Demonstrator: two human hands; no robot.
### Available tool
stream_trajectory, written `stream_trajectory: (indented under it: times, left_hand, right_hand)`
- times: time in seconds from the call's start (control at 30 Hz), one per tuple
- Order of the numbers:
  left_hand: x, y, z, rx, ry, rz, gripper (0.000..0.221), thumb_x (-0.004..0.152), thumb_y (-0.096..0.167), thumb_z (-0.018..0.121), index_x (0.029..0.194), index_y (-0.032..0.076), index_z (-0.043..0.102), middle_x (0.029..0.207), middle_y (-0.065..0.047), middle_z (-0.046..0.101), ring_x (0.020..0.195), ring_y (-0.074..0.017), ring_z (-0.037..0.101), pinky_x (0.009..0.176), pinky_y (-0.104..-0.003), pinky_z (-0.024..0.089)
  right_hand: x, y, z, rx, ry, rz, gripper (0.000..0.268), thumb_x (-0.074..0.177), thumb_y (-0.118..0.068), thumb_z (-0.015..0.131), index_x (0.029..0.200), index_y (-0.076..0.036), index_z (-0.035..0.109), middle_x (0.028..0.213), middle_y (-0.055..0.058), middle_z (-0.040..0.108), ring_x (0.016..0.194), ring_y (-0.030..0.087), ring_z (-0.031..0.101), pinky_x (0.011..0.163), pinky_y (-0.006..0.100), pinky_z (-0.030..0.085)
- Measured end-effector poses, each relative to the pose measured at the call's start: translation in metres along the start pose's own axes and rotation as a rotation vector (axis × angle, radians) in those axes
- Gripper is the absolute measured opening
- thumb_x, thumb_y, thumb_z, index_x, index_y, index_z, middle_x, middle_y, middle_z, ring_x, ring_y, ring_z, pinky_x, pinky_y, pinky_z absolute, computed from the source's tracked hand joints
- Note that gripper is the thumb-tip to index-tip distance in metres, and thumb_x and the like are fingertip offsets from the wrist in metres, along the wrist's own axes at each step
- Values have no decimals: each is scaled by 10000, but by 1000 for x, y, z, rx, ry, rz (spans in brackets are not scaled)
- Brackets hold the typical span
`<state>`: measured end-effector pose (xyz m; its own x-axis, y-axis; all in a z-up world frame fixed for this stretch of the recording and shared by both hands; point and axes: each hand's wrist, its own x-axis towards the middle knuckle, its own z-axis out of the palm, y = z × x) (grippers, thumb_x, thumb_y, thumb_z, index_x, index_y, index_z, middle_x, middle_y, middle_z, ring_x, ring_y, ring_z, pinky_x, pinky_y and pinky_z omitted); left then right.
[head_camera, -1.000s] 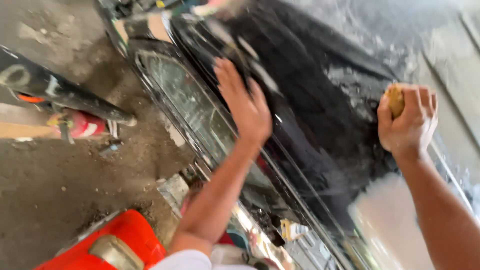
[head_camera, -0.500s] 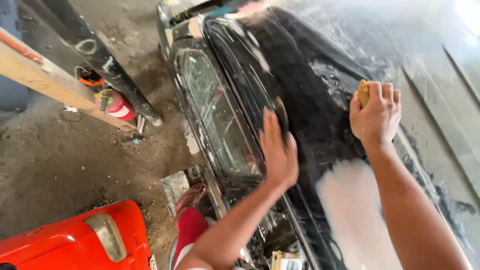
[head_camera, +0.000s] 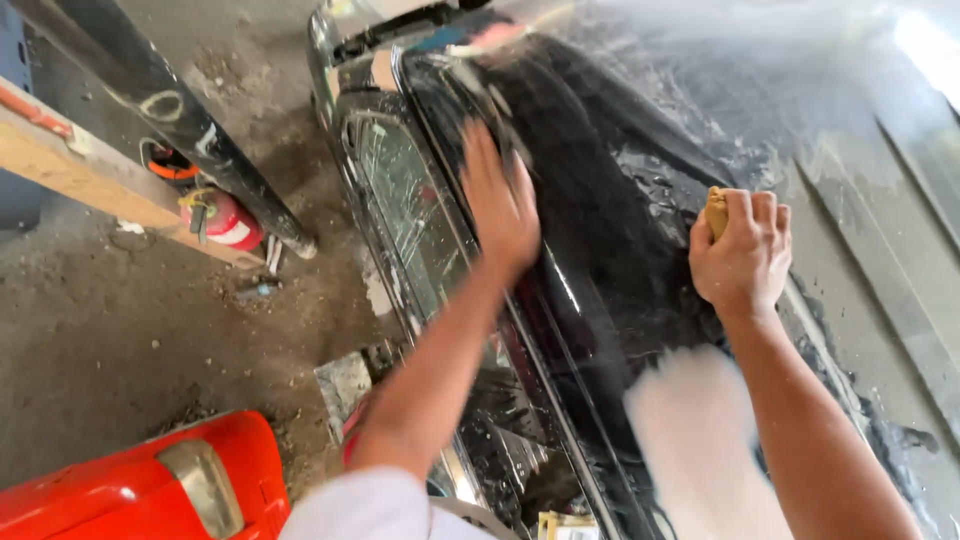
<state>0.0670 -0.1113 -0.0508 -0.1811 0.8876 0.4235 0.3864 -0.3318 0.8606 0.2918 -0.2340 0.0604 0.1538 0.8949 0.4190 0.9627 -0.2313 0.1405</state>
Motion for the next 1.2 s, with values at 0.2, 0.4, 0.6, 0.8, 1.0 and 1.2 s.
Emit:
stream_trajectory:
  times: [0.2,0.4,0.6,0.8,1.0,1.2]
  left_hand:
    - [-245,130,-99,-171,-553,-10,735,978,251,458,1540,-113,156,1593,-379,99,1479,-523,79,1143,-637,47]
    - [-40,-21,12,1,-170,-15,652,1068,323,468,1589,27,211,1621,-283,186,1487,-483,236,1111,-719,267]
    - [-279,152,-120,-223,-584,-46,661,1015,272,408,1569,-10,184,1625,-303,96,1497,-471,90,1121,-652,109]
    - [-127,57,-38,-3,-198,-11,685,1031,281,503,1589,34,193,1608,-286,210,1495,-457,223,1088,-752,214]
    - [-150,115,-50,161,-142,-109,593,1061,311,396,1605,162,210,1636,-211,195,1511,-386,242,1143,-625,270]
    - [-186,120,-51,72,-216,-160,664,1007,319,470,1594,156,207,1643,-223,137,1530,-392,150,1158,-670,176]
  right_hand:
    - [-5,4,7,-46,76,-3,277,896,-245,686,1135,-109,648,1028,90,584,987,327,587,768,421,516]
    - [-2,1,6,-15,116,-4,275,889,-242,695,1098,-81,618,1023,102,564,1006,329,555,782,431,498]
    - [-2,-2,-2,47,17,42,296,905,-240,693,1134,-73,610,1060,121,557,1025,326,543,792,439,495]
    - [-49,-1,-36,544,-82,171,168,1029,-285,636,1086,-127,647,836,151,659,809,385,650,663,500,515]
    - [-97,-19,-112,1168,-568,492,271,902,-65,557,1145,-64,678,876,158,705,608,138,614,403,179,431]
    - [-71,-71,-50,1264,-353,403,213,953,-132,608,1154,-110,677,575,86,597,414,120,512,258,208,369]
